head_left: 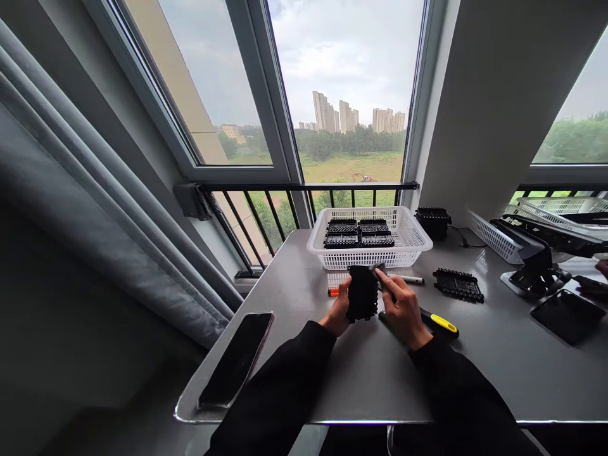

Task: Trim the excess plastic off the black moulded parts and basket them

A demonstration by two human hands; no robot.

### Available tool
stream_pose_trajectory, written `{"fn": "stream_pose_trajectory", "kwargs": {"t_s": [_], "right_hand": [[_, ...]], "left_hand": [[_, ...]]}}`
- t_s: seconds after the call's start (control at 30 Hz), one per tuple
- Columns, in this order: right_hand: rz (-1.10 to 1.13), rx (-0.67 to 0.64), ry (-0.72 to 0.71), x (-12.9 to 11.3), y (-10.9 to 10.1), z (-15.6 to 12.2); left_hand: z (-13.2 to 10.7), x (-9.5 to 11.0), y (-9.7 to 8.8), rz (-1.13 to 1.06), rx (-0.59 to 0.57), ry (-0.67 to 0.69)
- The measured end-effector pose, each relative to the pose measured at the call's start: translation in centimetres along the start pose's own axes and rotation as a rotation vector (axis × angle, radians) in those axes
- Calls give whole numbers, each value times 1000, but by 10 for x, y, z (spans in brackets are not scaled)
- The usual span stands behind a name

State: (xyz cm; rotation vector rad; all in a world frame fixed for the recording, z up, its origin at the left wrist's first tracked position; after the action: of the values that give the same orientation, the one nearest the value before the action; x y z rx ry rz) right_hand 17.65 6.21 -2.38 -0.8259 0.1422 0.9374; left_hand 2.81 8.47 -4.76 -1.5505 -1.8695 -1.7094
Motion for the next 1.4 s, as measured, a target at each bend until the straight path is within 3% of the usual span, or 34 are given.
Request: {"fn": "stream_pose_trajectory", "kwargs": {"t_s": [0.1, 0.2, 0.57, 0.83, 1.0, 1.1, 1.2, 1.27, 1.4], "right_hand": [[-209, -206, 62, -5, 6, 1], [-332, -314, 122, -10, 11, 0], [-256, -530, 68, -30, 33, -13], [-129, -406, 134, -29, 30, -19], [77, -307, 182, -13, 17, -15], [228, -108, 212, -5, 2, -9], [261, 89, 146, -5, -6, -4], [219, 44, 88, -10, -1, -1], [38, -222, 70, -21, 13, -4]], "left_hand": [[0, -8, 4, 22, -15, -43], [0, -11, 6, 5, 0, -54], [0, 7, -2, -233, 117, 132], [0, 0, 0, -226, 168, 118], [2, -1, 3, -155, 103, 95], [-1, 4, 3, -115, 74, 94], [-2, 1, 3, -76, 44, 52], [0, -7, 5, -54, 22, 5], [5, -15, 4, -49, 36, 15]]}}
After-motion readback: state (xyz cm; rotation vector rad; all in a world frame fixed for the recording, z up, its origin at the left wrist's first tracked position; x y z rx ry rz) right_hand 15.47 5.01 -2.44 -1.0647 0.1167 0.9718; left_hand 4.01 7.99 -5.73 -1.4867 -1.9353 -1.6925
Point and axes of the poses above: each hand's wrist, its own z-axis towards the middle knuckle, its own y-axis out of the palm, x = y × z, the point moved 3 cm from there along z, towards the middle knuckle, and after that the axes turned 15 degrees about -y, right-handed, at the moved point
